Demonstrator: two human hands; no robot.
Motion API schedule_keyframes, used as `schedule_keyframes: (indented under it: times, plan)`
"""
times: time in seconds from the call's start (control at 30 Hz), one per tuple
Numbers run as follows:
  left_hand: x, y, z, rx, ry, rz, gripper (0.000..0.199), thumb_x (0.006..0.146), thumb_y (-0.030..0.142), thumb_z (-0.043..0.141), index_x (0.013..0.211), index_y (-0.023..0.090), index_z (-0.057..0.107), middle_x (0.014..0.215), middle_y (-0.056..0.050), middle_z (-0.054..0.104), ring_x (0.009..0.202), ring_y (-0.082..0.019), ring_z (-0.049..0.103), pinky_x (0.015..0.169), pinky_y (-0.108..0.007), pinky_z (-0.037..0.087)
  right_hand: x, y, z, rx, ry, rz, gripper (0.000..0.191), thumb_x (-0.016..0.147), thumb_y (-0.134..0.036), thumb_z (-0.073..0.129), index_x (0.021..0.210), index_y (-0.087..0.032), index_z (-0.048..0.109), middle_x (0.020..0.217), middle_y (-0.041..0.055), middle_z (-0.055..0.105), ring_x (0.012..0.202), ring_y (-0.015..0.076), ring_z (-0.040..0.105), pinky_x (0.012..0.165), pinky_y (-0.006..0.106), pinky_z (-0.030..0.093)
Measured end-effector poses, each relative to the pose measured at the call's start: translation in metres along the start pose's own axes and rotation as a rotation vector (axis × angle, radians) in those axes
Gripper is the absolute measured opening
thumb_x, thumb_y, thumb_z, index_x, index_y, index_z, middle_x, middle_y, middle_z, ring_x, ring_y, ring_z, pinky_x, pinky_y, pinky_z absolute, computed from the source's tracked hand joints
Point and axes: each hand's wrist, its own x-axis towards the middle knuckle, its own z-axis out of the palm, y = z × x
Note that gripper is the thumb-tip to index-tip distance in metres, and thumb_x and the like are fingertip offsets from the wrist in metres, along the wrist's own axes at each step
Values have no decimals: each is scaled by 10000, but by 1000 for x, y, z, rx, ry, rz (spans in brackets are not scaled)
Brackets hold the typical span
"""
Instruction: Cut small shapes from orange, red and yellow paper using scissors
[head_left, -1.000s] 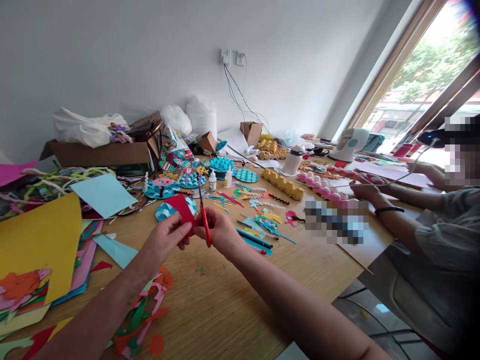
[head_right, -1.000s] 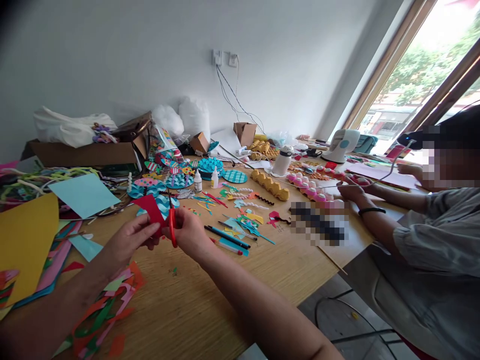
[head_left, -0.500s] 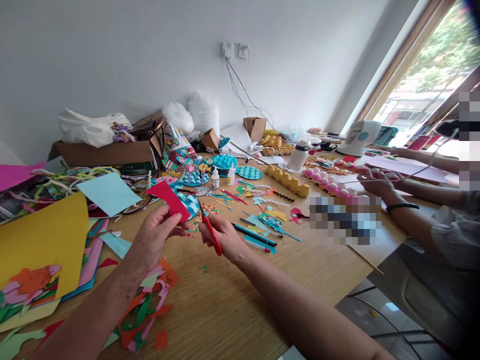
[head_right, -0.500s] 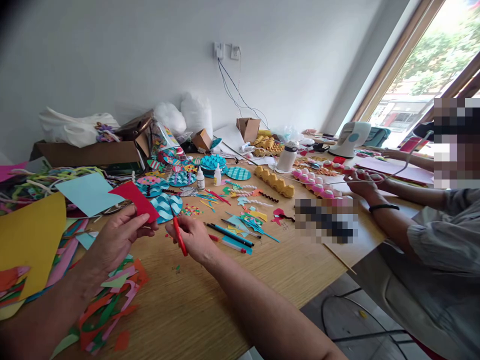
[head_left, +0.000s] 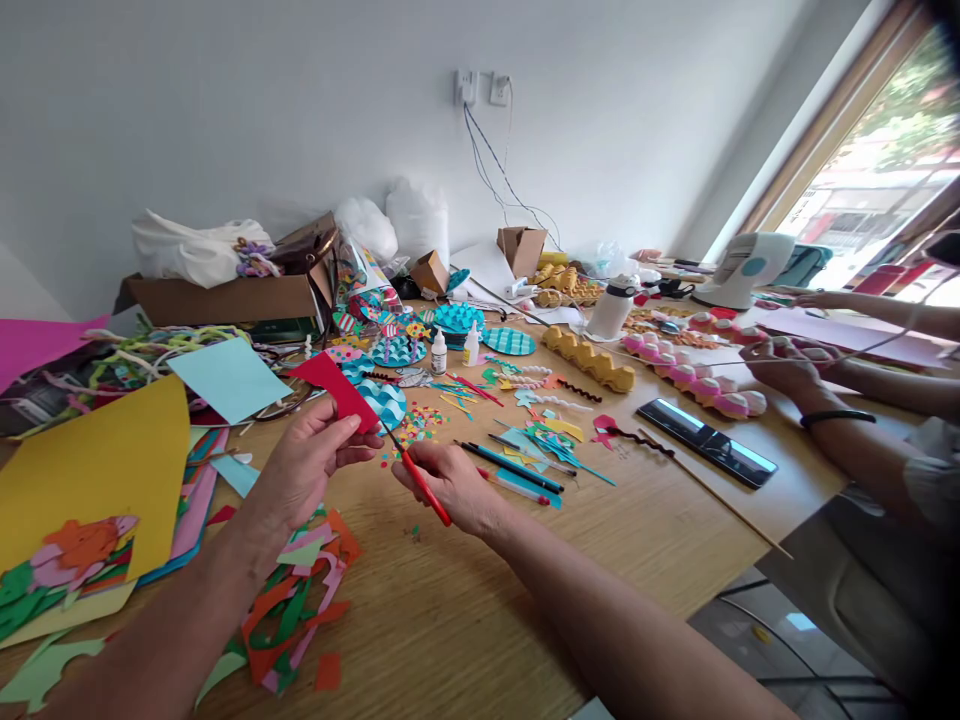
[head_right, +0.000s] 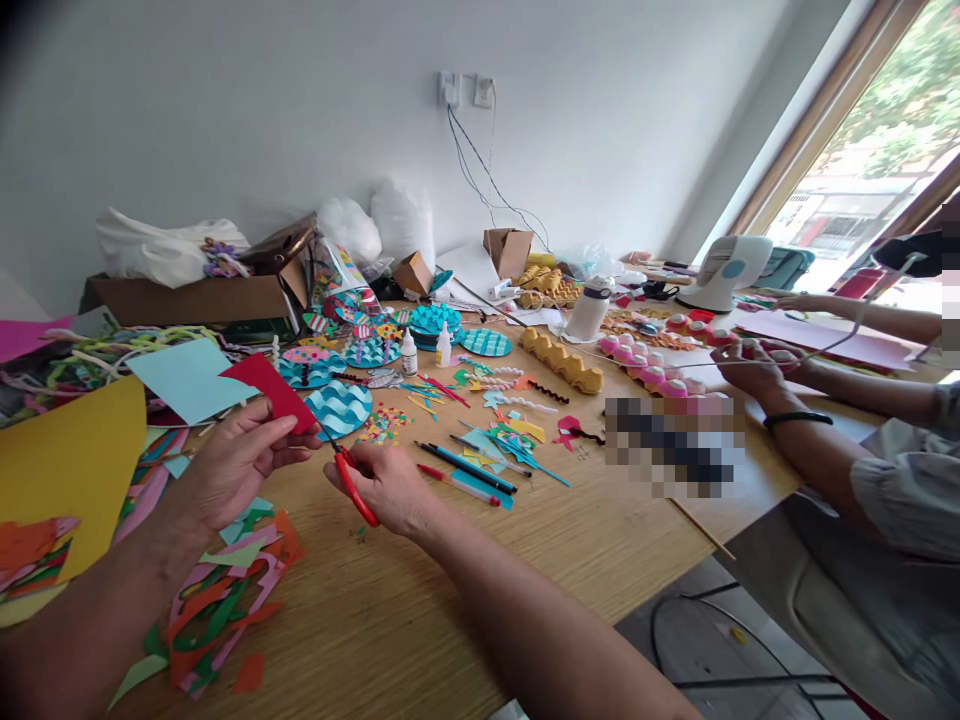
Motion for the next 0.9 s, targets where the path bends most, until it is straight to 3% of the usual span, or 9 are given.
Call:
schedule_keyframes:
  times: [0.37,0.9]
  plan:
    - [0,-3,0,-35,-59,-44,146,662,266,754,727,178,657,646,9,708,618,-142,684,571,-212,545,2,3,1,-7,-13,-12,317,861,-407,530,648,-178,479,547,-44,441,523,84,398,486,202,265]
    - [-1,-10,3,-19,-107,-50,143,681,275,732,764,177,669,661,0,719,602,-121,667,559,-187,532,0,0,2,-56,17,-28,396,857,-495,523,631,-177,456,525,-45,427,509,80,383,470,205,254]
